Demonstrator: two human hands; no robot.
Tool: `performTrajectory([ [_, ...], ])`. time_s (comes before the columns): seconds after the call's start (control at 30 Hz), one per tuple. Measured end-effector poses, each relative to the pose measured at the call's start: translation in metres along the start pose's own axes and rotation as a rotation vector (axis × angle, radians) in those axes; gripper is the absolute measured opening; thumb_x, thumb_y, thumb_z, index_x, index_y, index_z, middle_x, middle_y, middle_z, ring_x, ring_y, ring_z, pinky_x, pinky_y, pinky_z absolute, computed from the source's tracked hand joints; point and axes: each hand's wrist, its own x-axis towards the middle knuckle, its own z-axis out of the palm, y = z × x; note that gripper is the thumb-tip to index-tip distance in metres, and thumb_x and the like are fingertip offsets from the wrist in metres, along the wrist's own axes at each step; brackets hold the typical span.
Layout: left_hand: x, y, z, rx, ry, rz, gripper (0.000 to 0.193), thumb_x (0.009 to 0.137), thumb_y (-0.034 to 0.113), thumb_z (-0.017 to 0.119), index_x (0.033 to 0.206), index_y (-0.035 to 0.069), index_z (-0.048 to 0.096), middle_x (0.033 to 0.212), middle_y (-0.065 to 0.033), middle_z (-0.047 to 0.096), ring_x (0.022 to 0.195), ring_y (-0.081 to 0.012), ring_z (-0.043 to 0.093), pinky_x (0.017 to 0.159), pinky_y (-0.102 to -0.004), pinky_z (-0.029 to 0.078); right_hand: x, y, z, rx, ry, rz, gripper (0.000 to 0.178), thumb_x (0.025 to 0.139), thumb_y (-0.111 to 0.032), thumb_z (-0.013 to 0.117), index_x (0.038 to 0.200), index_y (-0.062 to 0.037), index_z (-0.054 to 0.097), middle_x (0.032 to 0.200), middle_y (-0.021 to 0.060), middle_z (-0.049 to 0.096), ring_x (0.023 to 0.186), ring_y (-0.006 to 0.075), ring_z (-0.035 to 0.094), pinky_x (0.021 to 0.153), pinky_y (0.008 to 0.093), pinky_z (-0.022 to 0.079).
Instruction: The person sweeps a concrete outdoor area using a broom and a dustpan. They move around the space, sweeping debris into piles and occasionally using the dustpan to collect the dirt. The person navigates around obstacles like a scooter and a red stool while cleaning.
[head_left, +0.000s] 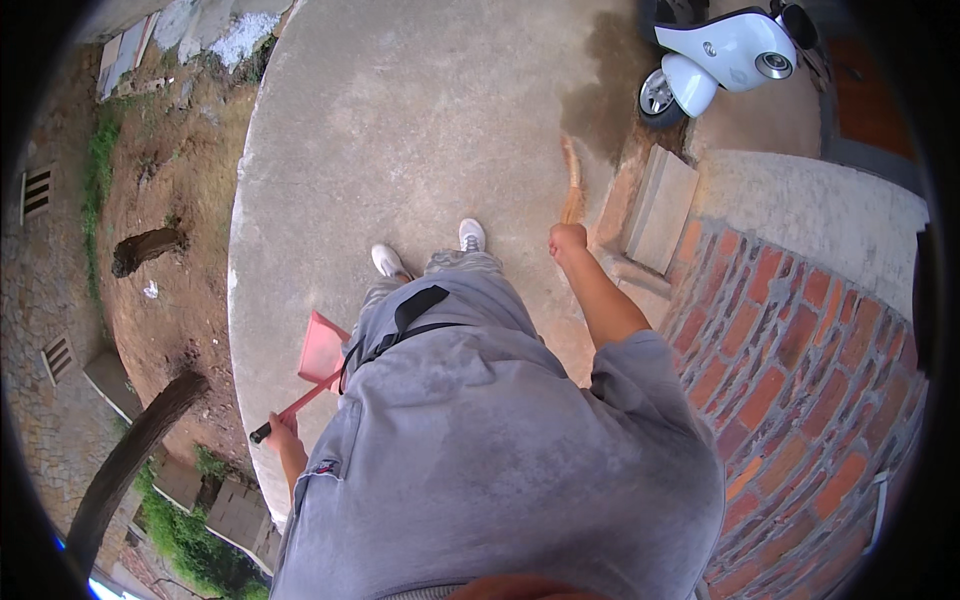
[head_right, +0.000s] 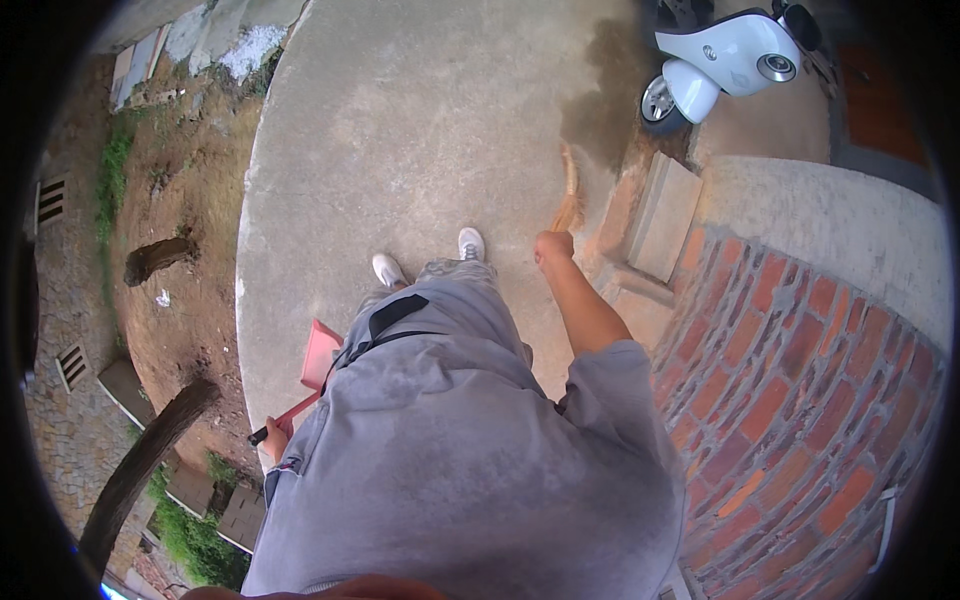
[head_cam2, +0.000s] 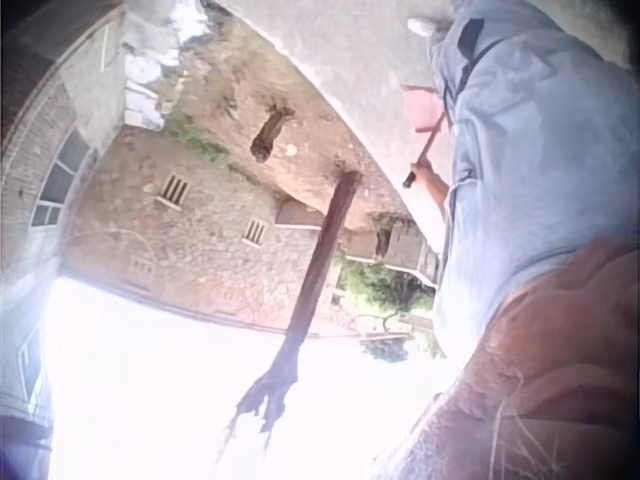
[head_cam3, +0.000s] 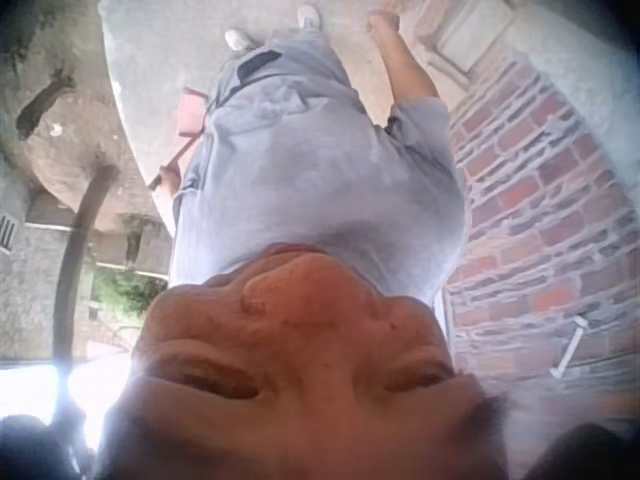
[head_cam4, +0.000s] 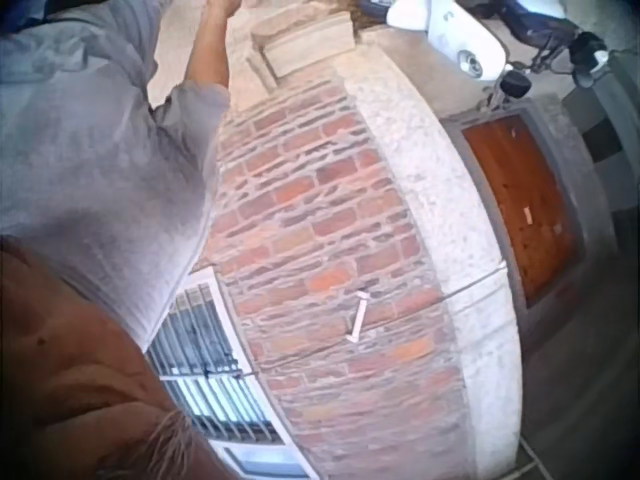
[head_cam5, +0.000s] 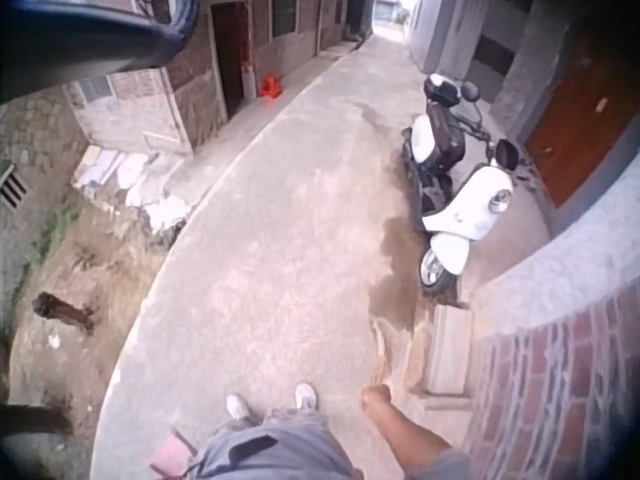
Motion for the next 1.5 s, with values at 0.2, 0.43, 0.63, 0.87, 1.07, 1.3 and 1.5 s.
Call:
performTrajectory([
  [0.2,-0.014,0.03,0.089,-0.069,-0.174,-0.07,0.029,0.084,0.025,0.059,0.094,-0.001,0.053,0.078,-0.0134,0.064,0.067,-0.0219,0.065,0.056,-0.0253,0.055,0.06,-0.06,0.058,0.036,-0.014,-0.053,0.01,0.071,0.001,0.05,0.08,0.0029,0.054,0.054,0.0076,0.051,0.045,0.0217,0.051,0.039,0.0349,0.041],
  [0.43,0.05,0.095,0.183,-0.028,-0.314,-0.063,0.026,0.084,0.023,0.06,0.099,0.004,0.051,0.079,-0.0133,0.064,0.068,-0.0233,0.065,0.056,-0.0279,0.054,-0.068,-0.14,0.138,-0.281,-0.54,-0.308,0.037,0.07,0.003,0.051,0.106,-0.0063,0.056,0.054,0.0022,0.047,0.038,0.0115,0.04,0.032,0.0284,0.031],
  [0.63,0.128,0.185,0.245,-0.078,-0.292,-0.014,0.021,0.084,0.02,0.06,0.094,0.003,0.051,0.073,-0.0133,0.063,0.059,-0.0221,0.064,0.051,-0.03,0.054,-0.148,-0.169,0.202,-0.297,-0.547,-0.323,0.064,0.071,0.005,0.055,0.131,-0.0082,0.039,0.058,0.0019,0.047,0.038,0.0077,0.037,0.031,0.0229,0.028],
  [0.87,0.18,0.236,0.259,-0.086,-0.277,-0.03,0.022,0.083,0.025,0.06,0.097,0.008,0.055,0.077,-0.007,0.062,0.066,-0.0173,0.062,0.059,-0.0262,0.052,-0.148,-0.23,0.313,-0.218,-0.402,-0.215,0.031,0.07,0.007,0.052,0.1,-0.0008,0.049,0.057,0.0024,0.045,0.039,0.0097,0.039,0.032,0.0235,0.029],
  [1.07,0.206,0.226,0.258,-0.109,-0.246,0.182,0.013,0.082,0.018,0.06,0.087,0.007,0.058,0.069,-0.0035,0.057,0.059,-0.0116,0.055,0.053,-0.0234,0.046,-0.137,-0.267,0.425,-0.368,-0.309,-0.105,0.012,0.072,0.005,0.05,0.079,-0.0043,0.05,0.053,0.0021,0.041,0.038,0.0111,0.038,0.031,0.024,0.03],
  [1.3,0.193,0.189,0.215,0.375,-0.191,0.378,0.016,0.08,0.021,0.061,0.072,0.008,0.061,0.059,0.0012,0.052,0.054,-0.0085,0.047,0.048,-0.0247,0.039,-0.123,-0.209,0.574,-0.851,-0.699,-0.362,0.007,0.072,0.002,0.051,0.076,-0.0033,0.049,0.05,0.0039,0.042,0.036,0.0154,0.039,0.03,0.0303,0.027],
  [1.5,0.133,0.237,0.239,0.018,-0.15,0.027,0.015,0.082,0.018,0.056,0.071,0.008,0.054,0.056,-0.0037,0.053,0.047,-0.0122,0.052,0.041,-0.0243,0.042,-0.224,-0.32,0.639,-0.914,-0.996,-0.088,0.021,0.075,0.001,0.056,0.094,-0.004,0.053,0.055,0.0018,0.046,0.04,0.0098,0.04,0.033,0.0252,0.031],
])
